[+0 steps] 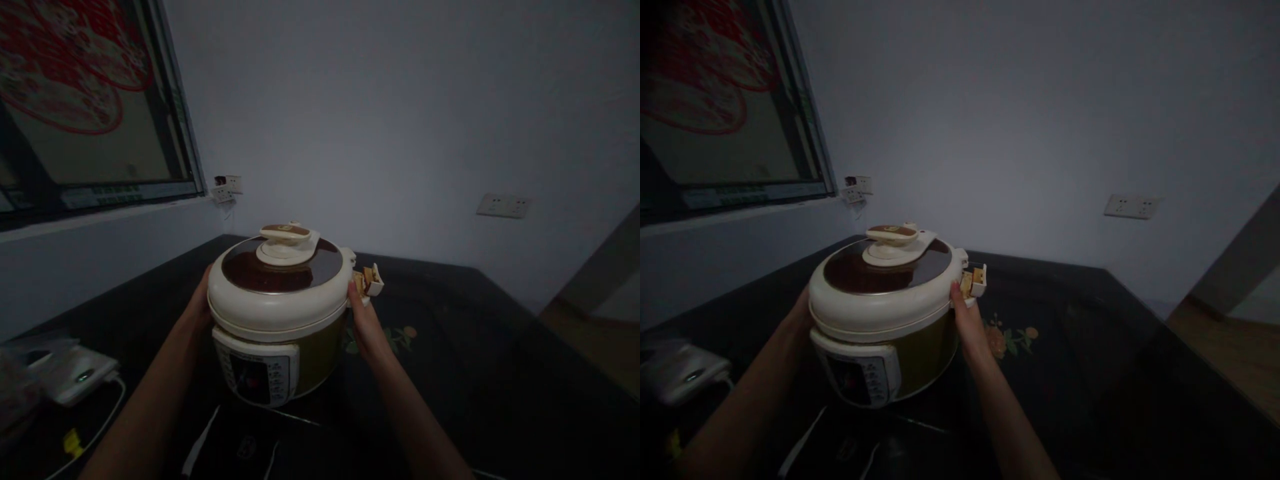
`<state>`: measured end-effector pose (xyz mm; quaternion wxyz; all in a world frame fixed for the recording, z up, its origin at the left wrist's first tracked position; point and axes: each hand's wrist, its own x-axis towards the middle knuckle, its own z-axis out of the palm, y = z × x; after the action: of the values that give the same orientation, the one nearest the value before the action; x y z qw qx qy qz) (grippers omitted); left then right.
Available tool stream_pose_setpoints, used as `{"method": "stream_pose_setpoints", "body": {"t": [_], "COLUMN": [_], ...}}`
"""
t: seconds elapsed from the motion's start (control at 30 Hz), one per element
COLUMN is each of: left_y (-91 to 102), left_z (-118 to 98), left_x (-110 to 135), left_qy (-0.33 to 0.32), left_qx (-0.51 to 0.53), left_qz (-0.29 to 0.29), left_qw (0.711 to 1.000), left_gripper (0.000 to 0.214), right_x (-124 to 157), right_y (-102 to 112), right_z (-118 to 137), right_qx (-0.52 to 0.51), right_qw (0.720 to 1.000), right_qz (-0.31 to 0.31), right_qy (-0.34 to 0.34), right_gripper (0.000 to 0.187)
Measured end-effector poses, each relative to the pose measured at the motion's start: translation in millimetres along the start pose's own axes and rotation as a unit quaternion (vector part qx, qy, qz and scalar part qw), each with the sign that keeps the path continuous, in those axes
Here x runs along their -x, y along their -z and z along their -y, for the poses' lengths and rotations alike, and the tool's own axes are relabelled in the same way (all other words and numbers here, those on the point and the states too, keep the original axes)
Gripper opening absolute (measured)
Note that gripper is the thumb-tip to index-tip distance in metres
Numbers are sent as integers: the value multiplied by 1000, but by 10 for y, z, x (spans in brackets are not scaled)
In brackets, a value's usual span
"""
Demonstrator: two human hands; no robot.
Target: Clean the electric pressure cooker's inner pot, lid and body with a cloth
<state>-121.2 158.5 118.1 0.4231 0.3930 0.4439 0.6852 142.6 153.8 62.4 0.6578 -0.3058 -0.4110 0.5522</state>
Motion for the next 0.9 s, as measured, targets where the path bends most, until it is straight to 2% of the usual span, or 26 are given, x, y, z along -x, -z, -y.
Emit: {"method": "stream_pose_setpoints", "body": {"t": [0.17, 0.47, 0.67, 0.8, 0.9], "left_y": [-25, 62, 179, 172, 149], "left_z": [-39, -102, 32, 90, 135], "left_x": [40, 66, -61, -113, -155], "left_qy": [38, 63, 96, 107, 120], "left_qx": [42, 67, 90, 110, 113], "left_qz": [11, 54, 106, 116, 147], "left_qw": [998, 994, 986, 981, 975], "left_gripper": [41, 51, 47, 41, 42], "right_x": [-28, -18, 51, 130, 179], "right_y": [-27, -34, -47, 2, 50], "right_z": [1, 178, 341, 380, 373], "right_qx": [-32, -4, 44, 74, 90], "right_qw": [999, 998, 995, 992, 989], "right_qz": [-5, -40, -73, -90, -106], "right_qy": [5, 47, 50, 51, 49], "right_gripper": [68, 59, 64, 59, 55]}}
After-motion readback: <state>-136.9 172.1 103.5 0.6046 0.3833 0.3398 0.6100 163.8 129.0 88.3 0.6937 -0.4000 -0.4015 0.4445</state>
